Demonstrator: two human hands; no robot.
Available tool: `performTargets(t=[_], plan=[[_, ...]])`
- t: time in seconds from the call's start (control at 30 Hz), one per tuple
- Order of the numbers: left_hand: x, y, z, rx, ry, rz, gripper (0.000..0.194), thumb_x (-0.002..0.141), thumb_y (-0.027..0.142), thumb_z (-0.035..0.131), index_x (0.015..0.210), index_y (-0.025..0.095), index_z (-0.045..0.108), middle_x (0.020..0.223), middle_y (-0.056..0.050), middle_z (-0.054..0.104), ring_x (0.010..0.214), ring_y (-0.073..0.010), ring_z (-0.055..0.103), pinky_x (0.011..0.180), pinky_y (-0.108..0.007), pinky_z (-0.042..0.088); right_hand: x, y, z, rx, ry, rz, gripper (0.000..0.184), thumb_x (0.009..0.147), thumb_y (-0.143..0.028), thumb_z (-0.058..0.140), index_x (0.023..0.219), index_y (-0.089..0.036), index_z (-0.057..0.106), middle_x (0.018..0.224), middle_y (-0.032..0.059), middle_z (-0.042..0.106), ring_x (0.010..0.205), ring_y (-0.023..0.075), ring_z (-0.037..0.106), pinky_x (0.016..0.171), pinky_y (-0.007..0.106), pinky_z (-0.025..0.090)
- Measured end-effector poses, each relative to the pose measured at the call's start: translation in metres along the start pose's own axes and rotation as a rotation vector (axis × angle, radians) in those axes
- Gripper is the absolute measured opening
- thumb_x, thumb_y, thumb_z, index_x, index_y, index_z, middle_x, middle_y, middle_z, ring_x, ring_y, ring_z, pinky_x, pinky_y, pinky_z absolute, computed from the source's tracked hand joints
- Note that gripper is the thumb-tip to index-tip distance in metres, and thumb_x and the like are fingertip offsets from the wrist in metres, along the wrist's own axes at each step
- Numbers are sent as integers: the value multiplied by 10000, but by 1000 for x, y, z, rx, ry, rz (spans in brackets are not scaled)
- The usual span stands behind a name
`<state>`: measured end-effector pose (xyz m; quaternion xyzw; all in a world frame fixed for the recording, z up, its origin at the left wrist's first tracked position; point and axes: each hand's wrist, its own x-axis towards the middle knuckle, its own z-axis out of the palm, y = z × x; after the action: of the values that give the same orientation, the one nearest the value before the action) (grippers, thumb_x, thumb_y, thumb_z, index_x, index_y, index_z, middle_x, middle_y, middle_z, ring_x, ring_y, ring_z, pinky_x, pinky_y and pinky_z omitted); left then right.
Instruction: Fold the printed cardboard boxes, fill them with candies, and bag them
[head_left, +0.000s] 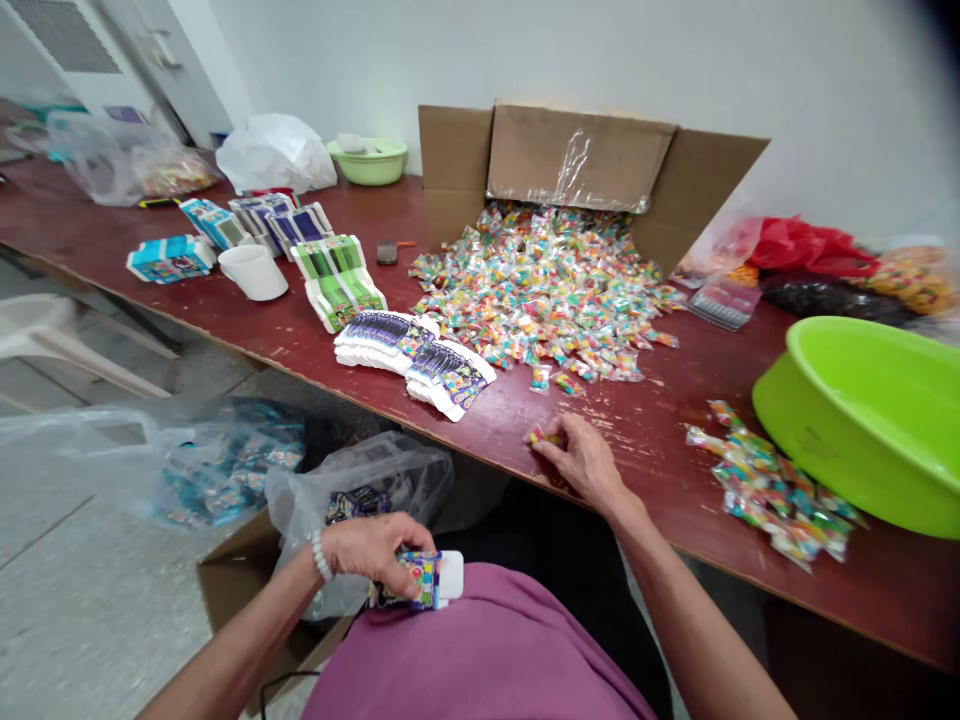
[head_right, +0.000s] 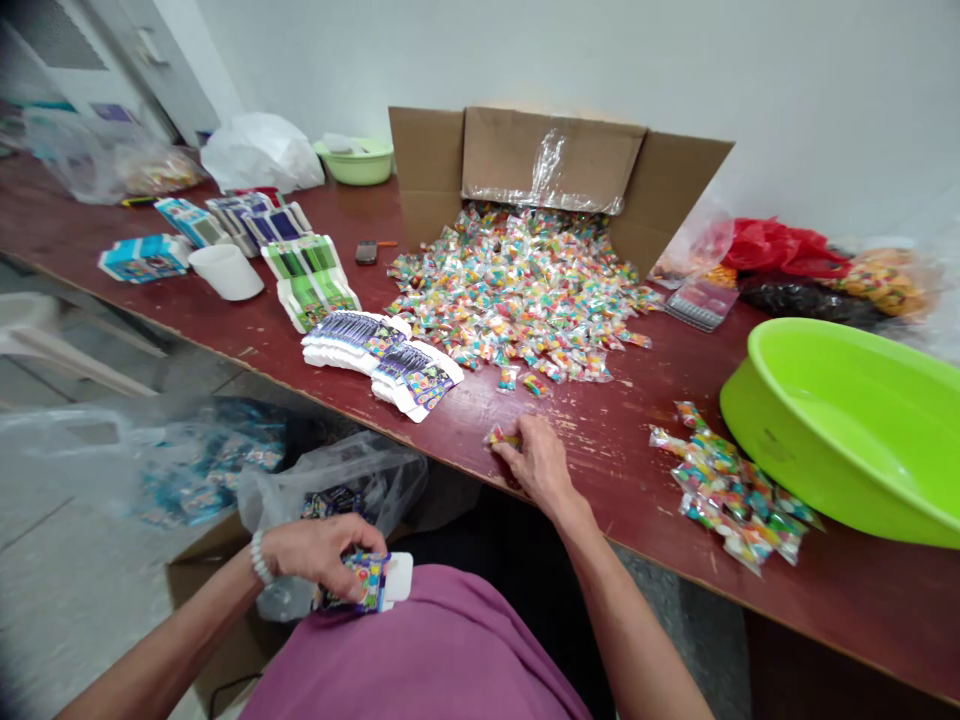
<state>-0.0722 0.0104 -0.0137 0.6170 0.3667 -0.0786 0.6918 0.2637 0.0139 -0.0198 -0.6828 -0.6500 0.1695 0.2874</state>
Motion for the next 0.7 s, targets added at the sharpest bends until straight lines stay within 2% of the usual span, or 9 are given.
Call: performTargets(t=[0.07, 0.13, 0.23, 0.3, 0.4, 0.47, 0.57, 0.7], plan=[[4, 12, 4, -91, 87, 52, 245, 678, 307, 756, 866, 186, 655, 763, 21, 619, 648, -114, 527, 574, -201, 420, -10, -17, 0, 209, -64, -7, 191, 838, -374, 676, 822, -203, 590, 742, 2, 590, 670, 177, 530, 622, 281, 370], [9, 26, 11, -256, 156, 119, 297, 718, 317, 715, 964, 189, 606, 839, -1, 629, 676, -122, 559, 582, -210, 455, -20, -37, -1, 401, -157, -44, 173, 855, -365, 677, 861, -205, 613, 738, -4, 593, 654, 166, 529, 601, 273, 373], [17, 47, 25, -375, 191, 200, 357, 747, 274, 650, 1078, 189, 545, 909, -31, 636, 699, -131, 589, 586, -218, 479, -33, -63, -3, 484, -261, -214, 66, 866, -257, 674, 868, -205, 633, 859, 26, 627, 765, 176, 578, 680, 284, 424], [21, 57, 34, -330, 248, 241, 330, 741, 219, 601, 1065, 189, 544, 900, -20, 618, 703, -125, 571, 587, -209, 468, -37, -75, -6, 435, -294, -322, 26, 885, -184, 634, 871, -206, 633, 905, 39, 617, 811, 178, 584, 714, 289, 439], [25, 65, 43, -143, 379, 262, 234, 729, 162, 554, 960, 198, 551, 823, 17, 557, 685, -114, 517, 577, -196, 433, -40, -83, -15, 373, -372, -419, 140, 919, -102, 543, 934, -210, 630, 967, 55, 612, 879, 185, 588, 768, 301, 457], [25, 66, 48, -52, 441, 278, 203, 730, 142, 543, 924, 201, 546, 799, 27, 526, 682, -111, 506, 588, -198, 427, -40, -86, -21, 358, -439, -460, 181, 906, -88, 556, 1010, -219, 627, 1026, 59, 624, 947, 200, 586, 825, 324, 461], [24, 66, 51, -135, 416, 313, 262, 774, 165, 521, 1032, 207, 536, 882, 12, 546, 678, -109, 549, 601, -215, 453, -38, -88, -25, 434, -425, -396, 237, 889, -157, 634, 1113, -231, 610, 1043, 48, 641, 912, 187, 590, 798, 313, 471], [26, 63, 52, -259, 391, 338, 324, 798, 176, 529, 1120, 213, 525, 917, 2, 554, 609, -95, 572, 562, -218, 464, -35, -87, -14, 650, -274, -136, 154, 859, -237, 685, 996, -212, 620, 850, 6, 670, 715, 143, 605, 655, 260, 483]])
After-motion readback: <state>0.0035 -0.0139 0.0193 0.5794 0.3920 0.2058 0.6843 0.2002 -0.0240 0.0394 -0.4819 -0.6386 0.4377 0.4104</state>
